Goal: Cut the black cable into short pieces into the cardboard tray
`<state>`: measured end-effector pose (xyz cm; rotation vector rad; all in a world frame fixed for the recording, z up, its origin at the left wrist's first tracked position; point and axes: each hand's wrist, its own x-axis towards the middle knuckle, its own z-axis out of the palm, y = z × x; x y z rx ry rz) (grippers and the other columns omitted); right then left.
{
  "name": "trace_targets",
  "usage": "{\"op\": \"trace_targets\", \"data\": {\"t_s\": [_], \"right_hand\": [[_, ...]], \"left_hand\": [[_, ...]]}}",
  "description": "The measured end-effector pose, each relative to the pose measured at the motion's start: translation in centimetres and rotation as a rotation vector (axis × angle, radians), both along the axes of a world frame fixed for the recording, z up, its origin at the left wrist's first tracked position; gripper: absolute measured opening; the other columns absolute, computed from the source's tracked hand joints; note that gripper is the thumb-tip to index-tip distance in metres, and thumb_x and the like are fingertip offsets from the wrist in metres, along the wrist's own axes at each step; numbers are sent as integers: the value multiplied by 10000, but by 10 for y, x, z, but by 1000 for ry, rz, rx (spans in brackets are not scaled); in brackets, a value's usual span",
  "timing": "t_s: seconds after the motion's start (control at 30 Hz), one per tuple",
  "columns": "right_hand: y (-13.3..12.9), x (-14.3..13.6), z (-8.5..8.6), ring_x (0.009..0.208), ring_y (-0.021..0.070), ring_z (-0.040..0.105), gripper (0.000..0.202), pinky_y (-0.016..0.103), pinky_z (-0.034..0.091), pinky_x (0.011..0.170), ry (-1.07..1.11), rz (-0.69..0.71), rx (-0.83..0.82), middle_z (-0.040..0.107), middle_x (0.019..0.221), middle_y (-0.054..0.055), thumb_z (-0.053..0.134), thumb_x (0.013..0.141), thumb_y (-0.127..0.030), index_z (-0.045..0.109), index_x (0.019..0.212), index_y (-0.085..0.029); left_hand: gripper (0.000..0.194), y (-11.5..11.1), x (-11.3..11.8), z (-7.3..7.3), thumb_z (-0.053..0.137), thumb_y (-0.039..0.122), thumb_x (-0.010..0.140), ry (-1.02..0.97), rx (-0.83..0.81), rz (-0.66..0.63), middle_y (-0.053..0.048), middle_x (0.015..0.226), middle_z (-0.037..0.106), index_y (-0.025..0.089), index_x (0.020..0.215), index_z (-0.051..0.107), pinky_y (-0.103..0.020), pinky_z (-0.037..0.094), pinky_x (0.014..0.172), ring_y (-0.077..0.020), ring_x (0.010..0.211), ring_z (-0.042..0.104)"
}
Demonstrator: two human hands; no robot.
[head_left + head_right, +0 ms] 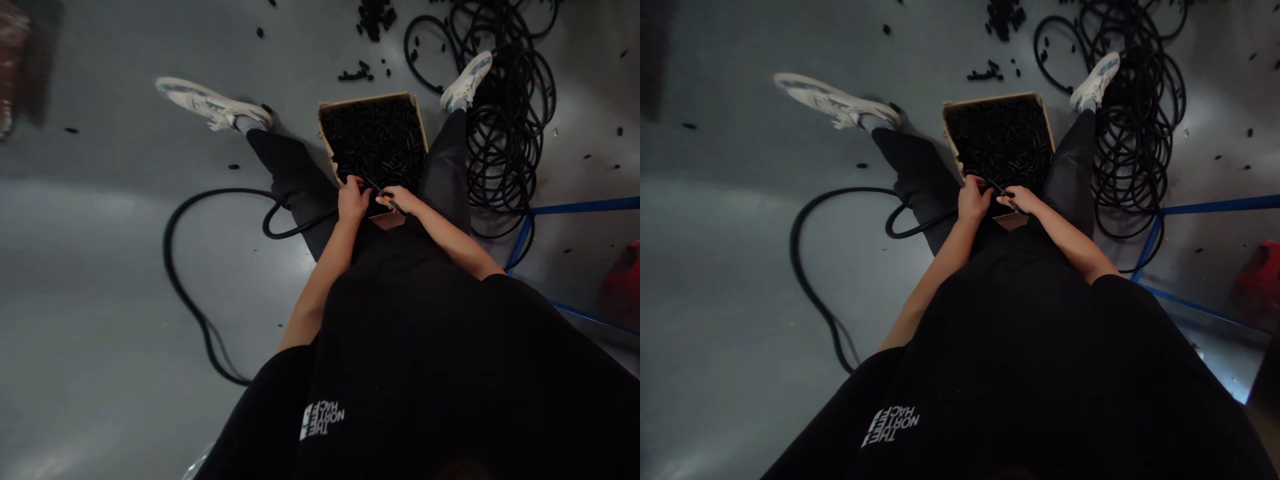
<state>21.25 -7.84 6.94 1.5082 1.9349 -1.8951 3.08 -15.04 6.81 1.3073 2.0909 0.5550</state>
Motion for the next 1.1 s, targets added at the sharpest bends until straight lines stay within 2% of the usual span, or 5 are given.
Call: {"op": "trace_targets", "data": {"t_s": [0.23, 0.37, 0.57, 0.9, 1.1], "right_hand": [[1, -2, 2, 557, 110, 645, 356, 175, 513, 509, 48, -89, -105, 644, 674, -42, 873, 1052, -495, 722, 1087, -174], [4, 0, 2, 583, 108, 649, 446, 181, 519, 534, 47, -86, -36, 624, 707, -42, 869, 1027, -596, 728, 1033, -173], [6, 1, 12, 620, 120, 674, 566, 198, 492, 588, -42, 14, 202, 699, 799, -4, 811, 1010, -704, 785, 1141, -154], [14, 10, 16, 903, 208, 763, 306, 298, 613, 871, -164, 35, 250, 831, 1082, 88, 740, 1073, -385, 810, 1262, -155], [2, 11, 21, 1135, 275, 757, 373, 318, 558, 997, -177, 182, 338, 834, 1265, 113, 793, 1032, -345, 833, 1371, -195]], "left_hand": [[268, -3, 6, 6, 600, 287, 1052, 113, -21, -84, -247, 1368, 790, 193, 1283, 700, -590, 474, 1253, -431, 1377, 706], [266, -3, 6, 5, 604, 250, 1033, 62, 13, -143, -208, 1348, 798, 216, 1277, 706, -553, 495, 1226, -398, 1342, 704], [237, 9, -1, 1, 556, 303, 1105, 107, -21, -8, -211, 1326, 800, 220, 1258, 716, -539, 480, 1225, -400, 1344, 712], [196, 29, -16, -13, 661, 272, 1006, -99, 69, 113, -145, 1247, 818, 209, 1182, 719, -442, 563, 1130, -320, 1219, 735], [196, 47, -32, -14, 696, 284, 965, -184, 106, 201, -104, 1149, 798, 185, 1125, 751, -408, 576, 1075, -276, 1115, 720]]}}
